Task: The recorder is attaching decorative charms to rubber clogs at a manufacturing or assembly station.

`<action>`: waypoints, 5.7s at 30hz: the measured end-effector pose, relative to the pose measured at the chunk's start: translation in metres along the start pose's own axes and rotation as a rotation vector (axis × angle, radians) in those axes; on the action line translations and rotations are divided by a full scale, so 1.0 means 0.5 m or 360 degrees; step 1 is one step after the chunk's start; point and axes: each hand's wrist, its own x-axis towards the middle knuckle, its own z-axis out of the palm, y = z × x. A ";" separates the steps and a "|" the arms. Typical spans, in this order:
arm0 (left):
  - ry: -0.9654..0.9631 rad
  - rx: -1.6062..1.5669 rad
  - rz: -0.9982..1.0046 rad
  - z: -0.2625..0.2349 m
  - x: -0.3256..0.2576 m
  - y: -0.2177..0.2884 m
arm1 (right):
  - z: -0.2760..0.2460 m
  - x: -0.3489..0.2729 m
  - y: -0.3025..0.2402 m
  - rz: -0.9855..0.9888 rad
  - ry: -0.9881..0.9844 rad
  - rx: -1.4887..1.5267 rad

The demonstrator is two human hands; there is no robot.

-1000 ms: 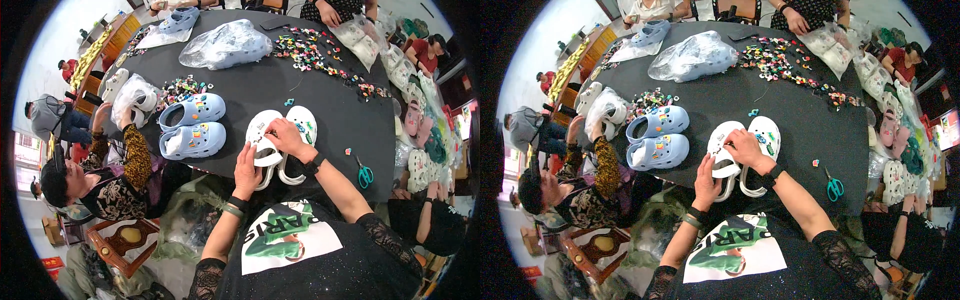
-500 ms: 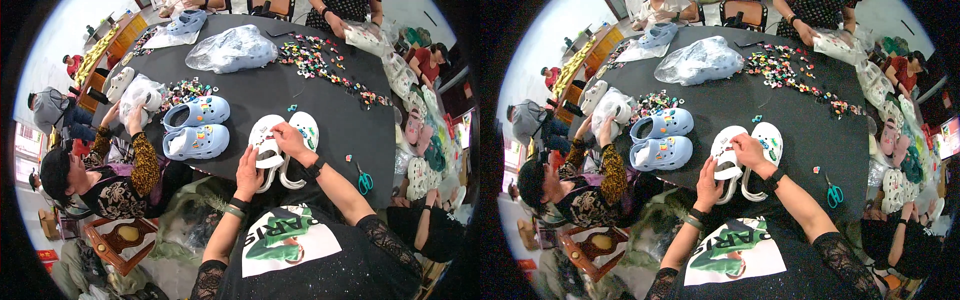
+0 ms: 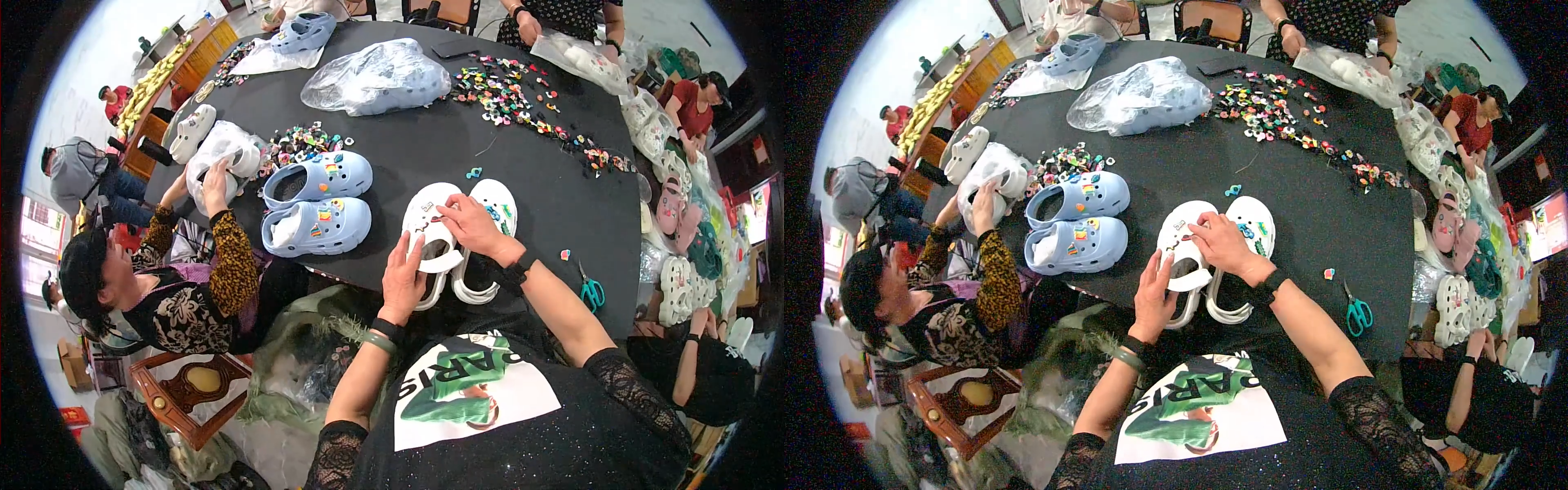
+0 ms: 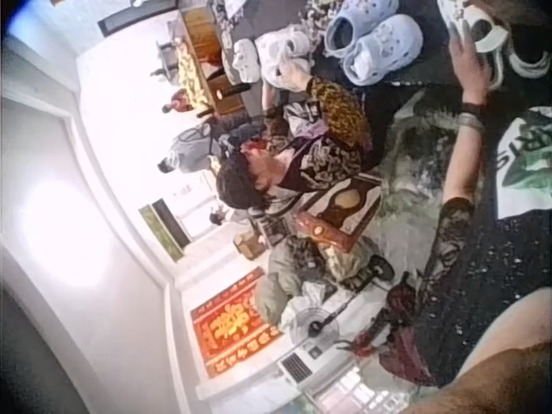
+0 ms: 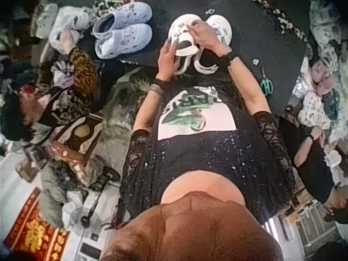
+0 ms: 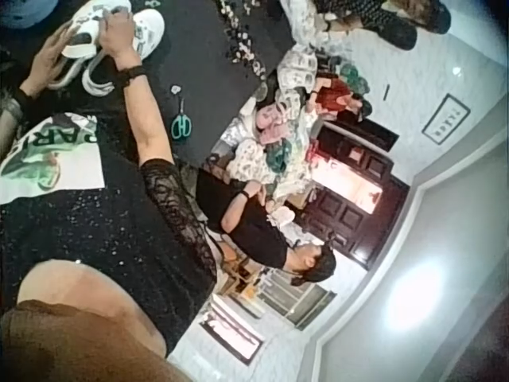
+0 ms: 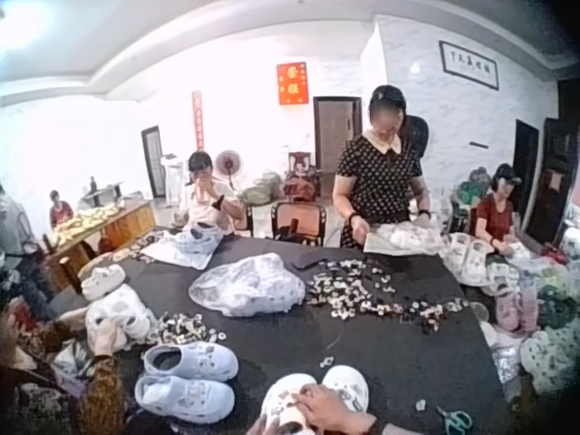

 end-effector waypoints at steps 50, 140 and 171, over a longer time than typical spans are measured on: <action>0.0064 -0.0148 0.0009 -0.020 -0.003 -0.002 | -0.016 0.012 -0.039 0.0298 0.0190 0.0391; 0.0234 -0.0105 0.0128 0.014 -0.012 -0.037 | 0.014 0.005 -0.013 0.0146 0.0267 0.0221; -0.1131 -0.1074 -0.1062 0.059 0.032 0.034 | -0.064 -0.166 0.006 0.0876 -0.0025 -0.0057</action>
